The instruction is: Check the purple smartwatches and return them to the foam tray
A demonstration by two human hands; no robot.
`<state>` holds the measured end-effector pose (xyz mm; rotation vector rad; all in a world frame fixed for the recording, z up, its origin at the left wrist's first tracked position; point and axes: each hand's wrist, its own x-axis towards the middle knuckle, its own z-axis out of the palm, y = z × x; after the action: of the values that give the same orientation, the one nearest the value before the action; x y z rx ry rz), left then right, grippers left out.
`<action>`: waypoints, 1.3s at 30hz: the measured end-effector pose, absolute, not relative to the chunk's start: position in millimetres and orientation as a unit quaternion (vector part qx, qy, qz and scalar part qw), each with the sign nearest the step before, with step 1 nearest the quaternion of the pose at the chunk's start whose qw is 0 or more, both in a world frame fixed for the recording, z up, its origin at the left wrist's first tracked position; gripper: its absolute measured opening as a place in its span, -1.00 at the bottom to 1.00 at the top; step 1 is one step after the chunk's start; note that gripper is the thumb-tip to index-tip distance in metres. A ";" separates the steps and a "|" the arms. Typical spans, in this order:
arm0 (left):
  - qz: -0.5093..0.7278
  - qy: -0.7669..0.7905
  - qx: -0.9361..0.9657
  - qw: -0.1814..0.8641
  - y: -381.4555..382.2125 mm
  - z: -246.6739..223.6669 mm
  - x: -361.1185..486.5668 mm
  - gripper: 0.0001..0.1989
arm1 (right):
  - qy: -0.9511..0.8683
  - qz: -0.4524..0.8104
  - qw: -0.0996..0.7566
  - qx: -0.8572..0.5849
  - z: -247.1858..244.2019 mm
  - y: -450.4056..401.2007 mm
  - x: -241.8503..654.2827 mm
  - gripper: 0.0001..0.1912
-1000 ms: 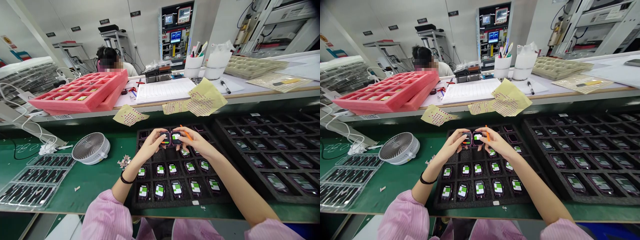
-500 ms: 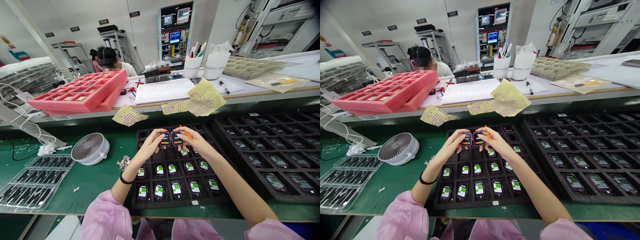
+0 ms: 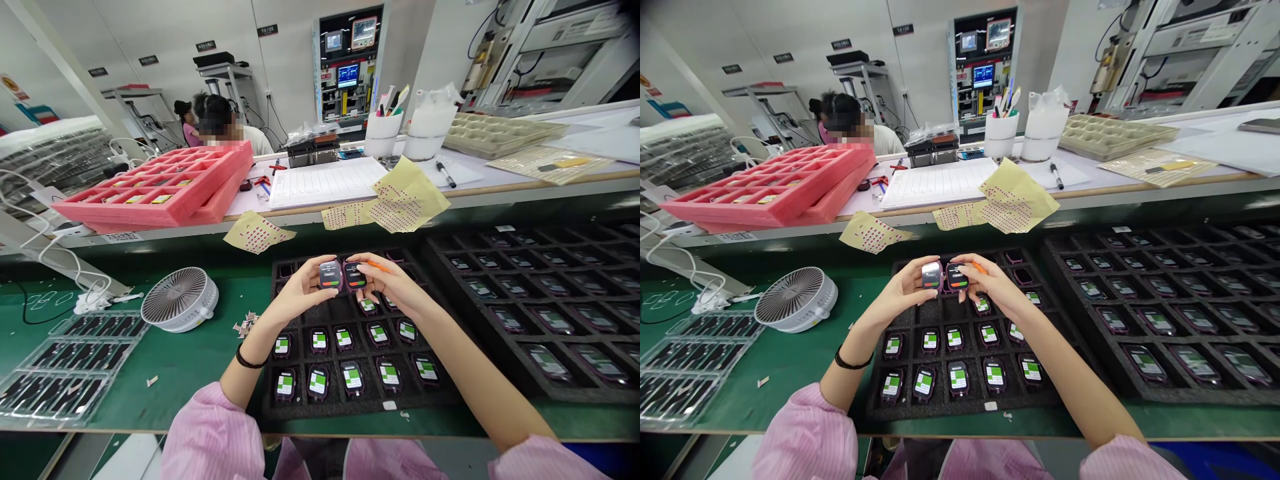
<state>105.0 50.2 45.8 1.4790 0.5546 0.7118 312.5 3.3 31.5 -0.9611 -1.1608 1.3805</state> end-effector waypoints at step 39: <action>0.358 0.330 0.678 0.550 52.6 43.8 110.6 -0.68 | -0.506 0.537 0.507 -0.445 27.9 5.4 305.1 -0.65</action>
<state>110.6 52.6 43.8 1.6054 0.7819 0.8474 305.1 5.4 27.9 -1.0723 -1.2207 1.2949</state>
